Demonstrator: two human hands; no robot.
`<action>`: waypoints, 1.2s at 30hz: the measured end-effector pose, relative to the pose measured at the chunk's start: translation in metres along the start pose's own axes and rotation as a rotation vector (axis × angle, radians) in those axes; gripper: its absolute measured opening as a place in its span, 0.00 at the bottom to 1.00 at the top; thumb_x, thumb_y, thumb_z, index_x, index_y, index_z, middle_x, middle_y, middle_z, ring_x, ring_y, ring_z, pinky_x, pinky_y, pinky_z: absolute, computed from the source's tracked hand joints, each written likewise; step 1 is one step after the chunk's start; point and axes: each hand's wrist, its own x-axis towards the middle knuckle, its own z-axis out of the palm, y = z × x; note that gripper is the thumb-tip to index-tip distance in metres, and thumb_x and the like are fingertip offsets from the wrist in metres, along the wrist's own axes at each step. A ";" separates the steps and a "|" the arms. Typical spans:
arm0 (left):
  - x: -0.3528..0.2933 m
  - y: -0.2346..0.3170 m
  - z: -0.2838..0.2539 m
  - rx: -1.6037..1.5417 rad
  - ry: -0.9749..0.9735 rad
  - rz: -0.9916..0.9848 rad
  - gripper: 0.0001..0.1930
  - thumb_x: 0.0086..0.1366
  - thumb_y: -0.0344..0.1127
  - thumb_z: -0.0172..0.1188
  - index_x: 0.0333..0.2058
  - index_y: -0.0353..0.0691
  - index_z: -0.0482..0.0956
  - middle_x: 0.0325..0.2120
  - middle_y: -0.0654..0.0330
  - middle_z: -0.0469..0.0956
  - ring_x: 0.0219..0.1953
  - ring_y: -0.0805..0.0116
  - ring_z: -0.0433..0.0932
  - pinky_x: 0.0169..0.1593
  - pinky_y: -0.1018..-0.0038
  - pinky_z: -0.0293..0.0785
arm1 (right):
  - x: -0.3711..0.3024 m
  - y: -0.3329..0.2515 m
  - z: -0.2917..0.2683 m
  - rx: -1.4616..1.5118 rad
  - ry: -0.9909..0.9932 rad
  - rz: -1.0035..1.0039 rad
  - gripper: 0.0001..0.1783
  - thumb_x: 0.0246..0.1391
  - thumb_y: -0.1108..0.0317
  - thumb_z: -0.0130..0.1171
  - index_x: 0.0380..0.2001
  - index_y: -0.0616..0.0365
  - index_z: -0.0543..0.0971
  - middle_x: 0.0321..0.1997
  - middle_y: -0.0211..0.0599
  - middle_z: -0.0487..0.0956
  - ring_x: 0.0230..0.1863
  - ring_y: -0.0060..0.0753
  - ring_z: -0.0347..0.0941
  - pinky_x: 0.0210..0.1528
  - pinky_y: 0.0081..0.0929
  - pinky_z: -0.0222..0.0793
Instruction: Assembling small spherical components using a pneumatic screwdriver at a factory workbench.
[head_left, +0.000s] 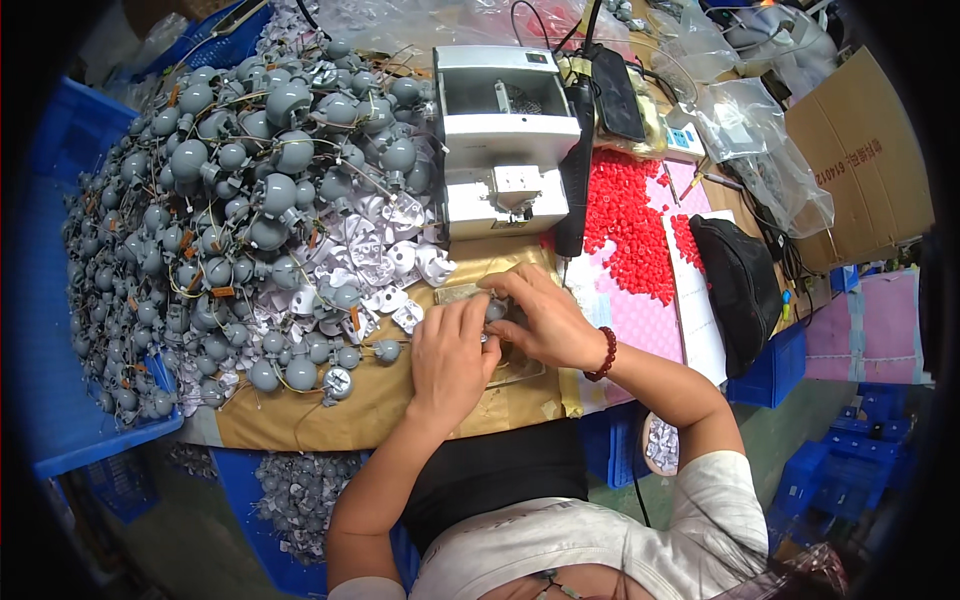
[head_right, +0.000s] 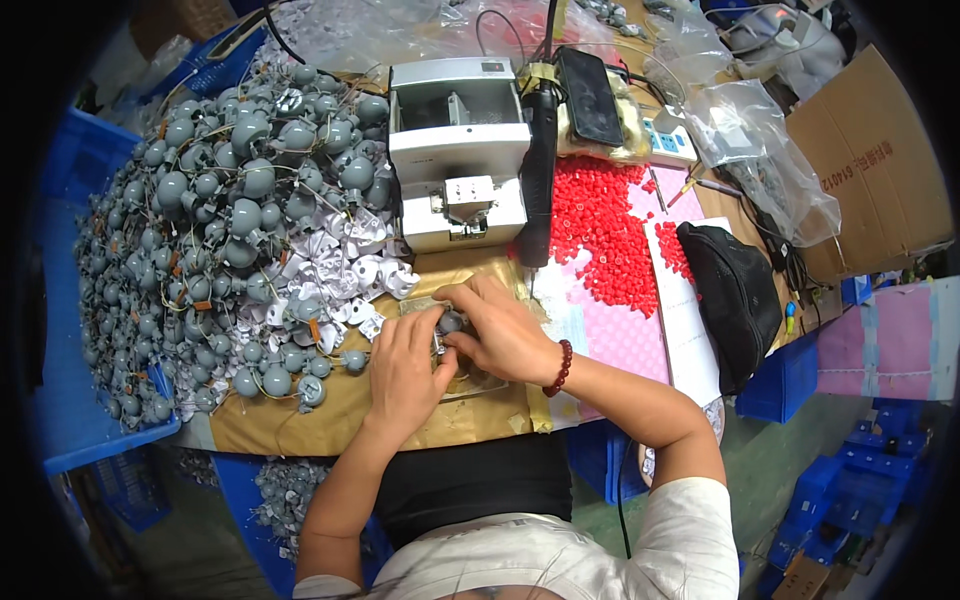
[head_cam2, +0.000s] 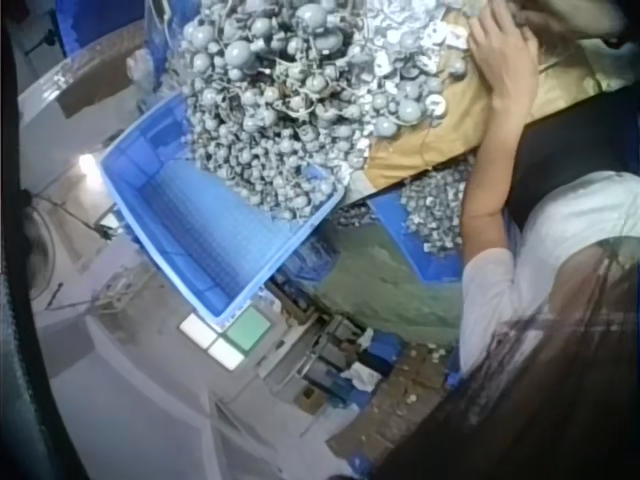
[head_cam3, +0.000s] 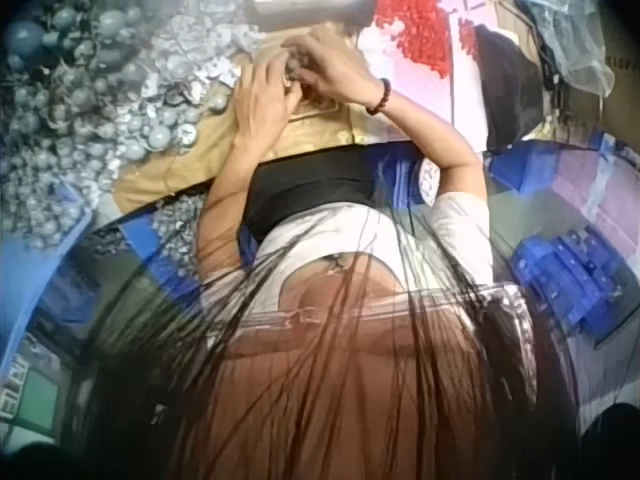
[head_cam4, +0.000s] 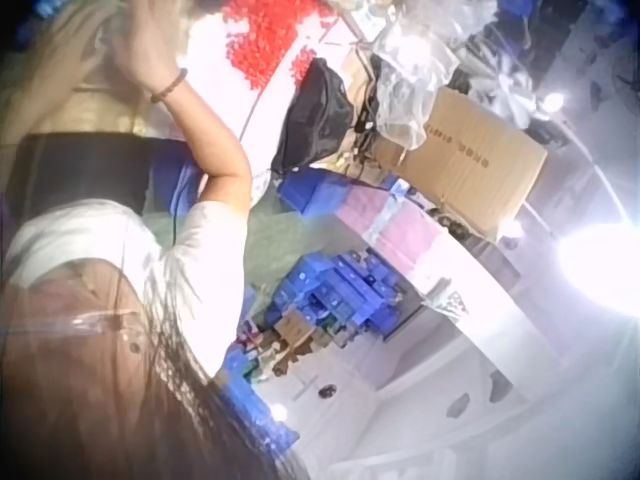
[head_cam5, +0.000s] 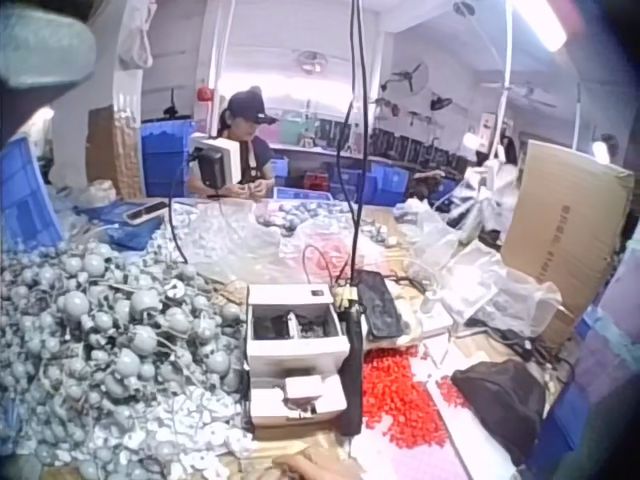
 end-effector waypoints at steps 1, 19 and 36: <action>-0.001 0.000 0.001 0.002 0.001 -0.009 0.28 0.54 0.31 0.69 0.55 0.40 0.74 0.44 0.55 0.78 0.47 0.51 0.74 0.51 0.59 0.72 | 0.001 0.001 0.000 0.036 -0.028 0.033 0.30 0.48 0.72 0.71 0.56 0.54 0.74 0.45 0.46 0.74 0.51 0.52 0.71 0.52 0.41 0.68; 0.001 -0.002 0.010 0.049 0.062 0.035 0.19 0.53 0.33 0.69 0.45 0.44 0.80 0.38 0.62 0.77 0.44 0.58 0.74 0.46 0.61 0.70 | 0.060 0.105 -0.052 0.333 0.630 0.216 0.36 0.59 0.67 0.66 0.65 0.68 0.64 0.47 0.50 0.80 0.45 0.40 0.78 0.50 0.32 0.74; 0.000 -0.002 0.011 0.007 0.054 0.000 0.18 0.55 0.32 0.68 0.46 0.42 0.79 0.37 0.58 0.77 0.41 0.54 0.76 0.45 0.60 0.71 | 0.118 -0.024 -0.095 0.542 0.704 -0.377 0.30 0.57 0.83 0.61 0.61 0.65 0.64 0.29 0.33 0.80 0.28 0.25 0.79 0.33 0.24 0.77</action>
